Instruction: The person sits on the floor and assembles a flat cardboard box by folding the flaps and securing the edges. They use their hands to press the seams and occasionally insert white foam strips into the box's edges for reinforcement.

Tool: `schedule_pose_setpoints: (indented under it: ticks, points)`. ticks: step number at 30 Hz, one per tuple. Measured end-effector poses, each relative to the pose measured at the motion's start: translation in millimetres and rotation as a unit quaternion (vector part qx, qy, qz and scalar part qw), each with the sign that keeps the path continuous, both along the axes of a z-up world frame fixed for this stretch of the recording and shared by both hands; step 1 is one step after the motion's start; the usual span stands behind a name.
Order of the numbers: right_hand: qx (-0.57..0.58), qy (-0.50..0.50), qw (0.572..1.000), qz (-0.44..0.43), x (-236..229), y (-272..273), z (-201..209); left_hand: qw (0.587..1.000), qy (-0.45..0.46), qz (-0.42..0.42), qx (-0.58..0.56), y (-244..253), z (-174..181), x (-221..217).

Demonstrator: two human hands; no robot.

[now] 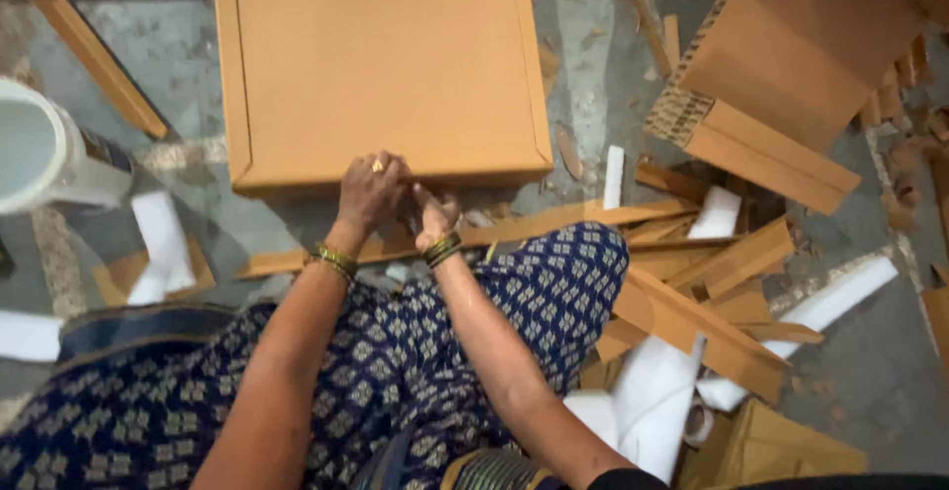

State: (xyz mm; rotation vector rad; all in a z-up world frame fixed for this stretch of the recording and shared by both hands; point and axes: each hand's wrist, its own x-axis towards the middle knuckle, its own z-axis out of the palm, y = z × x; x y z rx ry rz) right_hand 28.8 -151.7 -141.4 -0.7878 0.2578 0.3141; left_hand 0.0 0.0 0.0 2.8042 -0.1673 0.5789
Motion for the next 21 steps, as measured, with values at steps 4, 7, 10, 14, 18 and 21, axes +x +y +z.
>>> schedule_pose_setpoints:
  ticks: [4,7,10,14,18,21]
  points:
    - [-0.492,0.052,0.869,0.008,-14.2,-13.1,97.6,1.000,-0.018,-0.002,-0.001,-6.8,27.1,-11.1]
    - [-0.674,-0.182,0.714,-0.050,-31.2,-16.9,141.4,0.999,-0.034,-0.019,-0.027,-4.7,34.9,-13.0]
    - [-0.716,-0.491,0.494,-0.055,-11.0,-18.7,160.1,0.998,-0.043,-0.018,-0.039,-5.4,31.8,-11.5]
    - [-0.643,-0.600,0.474,0.044,23.4,-24.0,160.2,0.998,-0.051,-0.011,-0.017,-4.4,22.7,-9.3]
    - [-0.589,-0.638,0.482,0.115,46.6,-33.6,156.5,0.997,-0.074,-0.006,0.009,-5.6,12.3,-7.5]
    - [-0.579,-0.637,0.480,0.165,57.1,-41.5,159.9,0.998,-0.063,-0.009,0.027,-3.9,5.9,-6.8]
